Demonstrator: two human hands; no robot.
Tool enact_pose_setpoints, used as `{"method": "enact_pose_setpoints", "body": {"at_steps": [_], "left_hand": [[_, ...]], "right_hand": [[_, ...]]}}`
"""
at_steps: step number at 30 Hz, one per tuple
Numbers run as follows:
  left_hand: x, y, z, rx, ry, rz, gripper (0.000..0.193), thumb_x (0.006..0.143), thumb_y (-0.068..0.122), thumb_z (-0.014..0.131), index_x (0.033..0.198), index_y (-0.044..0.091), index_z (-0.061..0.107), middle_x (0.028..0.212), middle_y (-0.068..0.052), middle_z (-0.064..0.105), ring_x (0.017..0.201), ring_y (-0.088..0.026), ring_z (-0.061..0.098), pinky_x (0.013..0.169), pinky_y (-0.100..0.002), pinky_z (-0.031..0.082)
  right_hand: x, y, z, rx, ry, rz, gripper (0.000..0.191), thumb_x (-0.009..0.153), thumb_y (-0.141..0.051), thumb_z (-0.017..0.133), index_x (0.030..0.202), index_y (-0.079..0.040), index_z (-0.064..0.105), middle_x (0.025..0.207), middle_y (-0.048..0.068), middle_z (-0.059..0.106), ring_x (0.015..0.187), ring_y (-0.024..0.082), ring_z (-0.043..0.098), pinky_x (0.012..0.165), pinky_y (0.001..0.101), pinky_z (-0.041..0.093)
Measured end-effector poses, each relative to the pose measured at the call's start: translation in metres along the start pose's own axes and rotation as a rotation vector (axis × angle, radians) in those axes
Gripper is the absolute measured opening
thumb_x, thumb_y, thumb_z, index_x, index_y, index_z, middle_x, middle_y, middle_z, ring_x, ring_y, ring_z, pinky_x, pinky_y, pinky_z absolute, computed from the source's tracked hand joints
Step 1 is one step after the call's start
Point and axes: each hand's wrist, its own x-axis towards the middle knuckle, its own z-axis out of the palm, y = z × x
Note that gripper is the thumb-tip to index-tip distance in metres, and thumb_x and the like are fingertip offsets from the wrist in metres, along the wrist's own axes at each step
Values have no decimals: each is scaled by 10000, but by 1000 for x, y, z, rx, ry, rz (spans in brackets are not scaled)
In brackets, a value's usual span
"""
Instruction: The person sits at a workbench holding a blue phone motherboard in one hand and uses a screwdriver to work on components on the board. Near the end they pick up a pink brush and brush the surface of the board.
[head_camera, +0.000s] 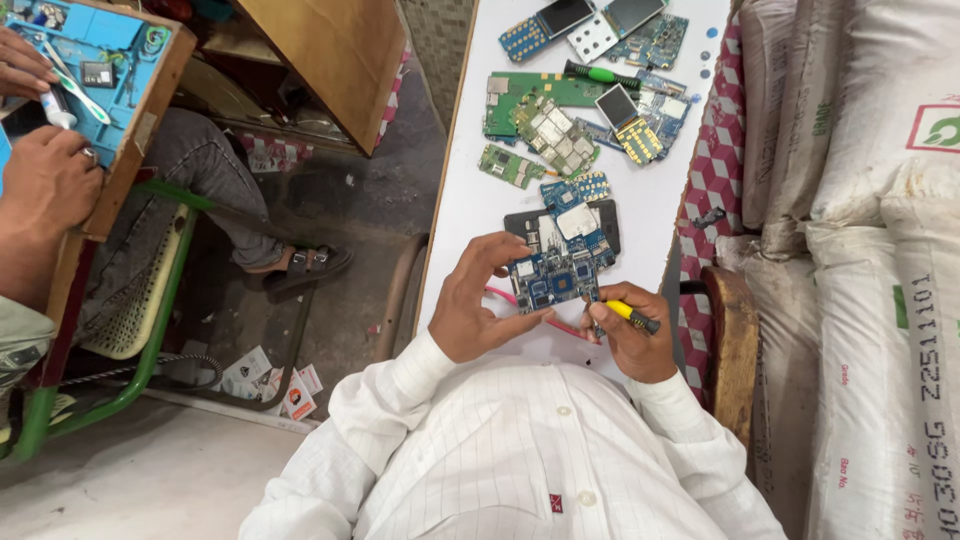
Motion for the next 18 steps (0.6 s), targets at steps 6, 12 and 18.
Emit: {"method": "enact_pose_setpoints", "body": {"at_steps": [6, 12, 18], "left_hand": [[-1, 2, 2, -93, -8, -44, 761, 736, 255, 963, 1341, 103, 527, 1391, -151, 538, 1241, -273, 629, 910, -360, 590], [-5, 0, 7, -105, 4, -21, 716, 789, 209, 954, 1364, 109, 538, 1430, -134, 547, 1312, -272, 616, 961, -349, 600], [-4, 4, 5, -146, -40, -41, 714, 797, 222, 955, 1348, 129, 511, 1421, -142, 536, 1288, -264, 620, 956, -357, 589]], "right_hand": [[-2, 2, -1, 21, 10, -6, 213, 980, -122, 725, 1075, 65, 689, 836, 137, 712, 701, 167, 653, 617, 297, 527], [-14, -3, -4, -3, 45, -9, 157, 986, -80, 726, 1041, 45, 649, 926, 133, 696, 790, 171, 673, 700, 309, 544], [-14, -9, 1, 31, 48, -13, 136, 977, -63, 723, 1023, 46, 655, 910, 134, 692, 749, 177, 674, 662, 325, 550]]}}
